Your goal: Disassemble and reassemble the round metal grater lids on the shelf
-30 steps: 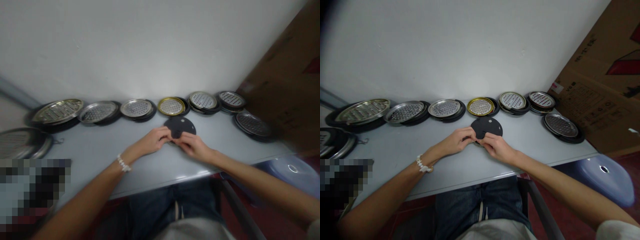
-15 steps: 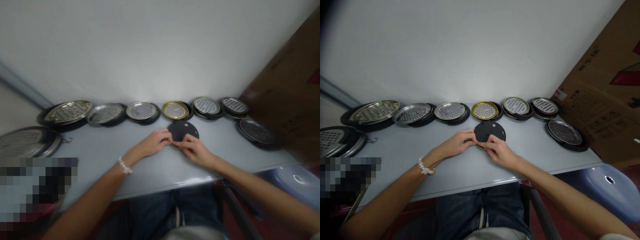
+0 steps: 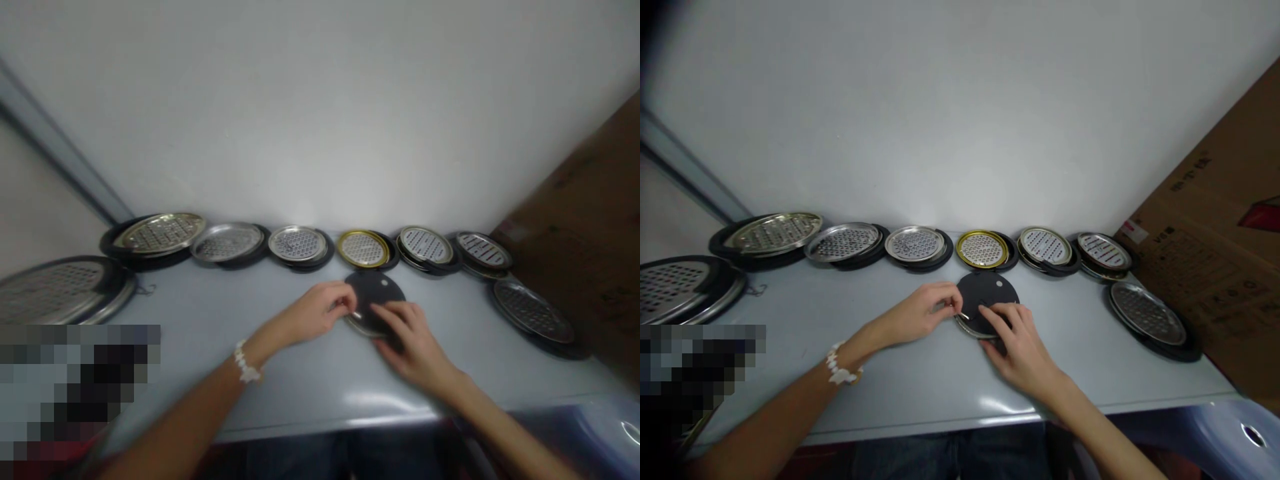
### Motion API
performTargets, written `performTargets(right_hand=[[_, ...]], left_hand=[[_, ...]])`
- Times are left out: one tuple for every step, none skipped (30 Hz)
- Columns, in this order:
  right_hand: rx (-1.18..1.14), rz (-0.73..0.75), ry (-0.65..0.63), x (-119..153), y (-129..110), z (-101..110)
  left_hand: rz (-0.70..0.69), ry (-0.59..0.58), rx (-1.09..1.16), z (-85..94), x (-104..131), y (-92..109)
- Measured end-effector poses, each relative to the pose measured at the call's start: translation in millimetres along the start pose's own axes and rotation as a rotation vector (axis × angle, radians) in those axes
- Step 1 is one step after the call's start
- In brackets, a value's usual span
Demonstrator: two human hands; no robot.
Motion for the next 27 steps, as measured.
performTargets(right_hand=[[0.031,-0.006,0.004,0,4,2],[0.056,-0.009,0.005,-1,9,3],[0.076,-0.01,0.009,-1,15,5],[0.091,-0.005,0.014,-1,21,6],[0.099,0.007,0.025,-1,26,7],[0.099,0.026,0.039,-1,30,10],[0.089,0.055,0.058,-2,32,12],[0.071,0.091,0.08,-4,33,16],[0.053,0.117,0.116,-7,33,22],[0.04,0.11,0.148,-12,35,29],[0.031,0.089,0.198,-17,36,38],[0.019,0.061,0.249,-24,36,47],[-0.008,0.033,0.276,-33,35,54],[-0.046,0.01,0.295,-42,33,59],[-0.079,-0.019,0.314,-51,31,63],[-0.116,-0.049,0.323,-61,30,64],[-0.162,-0.088,0.326,-69,31,63],[-0.214,-0.135,0.329,-77,33,60],[-0.271,-0.186,0.337,-83,36,55],[-0.328,-0.234,0.34,-88,39,48],[-0.385,-0.275,0.341,-91,43,41],[-0.435,-0.307,0.34,-93,46,33],[-0.477,-0.333,0.335,-94,48,25],[-0.51,-0.355,0.331,-94,51,17],[-0.535,-0.374,0.326,-93,54,11],[-0.554,-0.391,0.322,-91,56,5],[-0.572,-0.404,0.32,-89,59,1]], left_hand=[[0.015,0.015,0.037,3.5,0,-2],[0.031,0.027,0.076,6.6,0,-3],[0.045,0.036,0.118,9.2,0,-5],[0.058,0.042,0.161,11.1,0,-6],[0.069,0.046,0.204,12.5,0,-7],[0.077,0.047,0.243,13.5,1,-7],[0.082,0.048,0.277,14.4,1,-6],[0.084,0.053,0.305,15.9,1,-5],[0.086,0.064,0.325,18.0,1,-4],[0.087,0.082,0.333,21.2,1,-4],[0.087,0.106,0.328,25.4,1,-4],[0.085,0.135,0.309,30.6,1,-4],[0.083,0.169,0.276,36.3,2,-4],[0.081,0.196,0.239,41.4,1,-5],[0.08,0.221,0.202,45.9,1,-7],[0.083,0.241,0.17,49.4,1,-9],[0.09,0.257,0.147,51.6,2,-12],[0.101,0.268,0.132,52.5,2,-15],[0.118,0.277,0.124,52.2,2,-19],[0.14,0.285,0.121,51.2,3,-24],[0.168,0.292,0.12,49.4,4,-29],[0.201,0.297,0.122,47.0,5,-34],[0.238,0.305,0.124,44.9,6,-40],[0.273,0.313,0.12,42.9,8,-44],[0.303,0.321,0.112,41.5,9,-48],[0.325,0.329,0.101,40.7,9,-50],[0.339,0.336,0.09,40.5,9,-51]])
Point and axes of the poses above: each hand's wrist, its own x-axis away from the middle knuckle, its own z-axis out of the back of the hand, y = z × x, the point moved 10 cm from there along -x, towards the middle knuckle, and after that the axes turned 3 degrees about y, right-handed, at the moved point
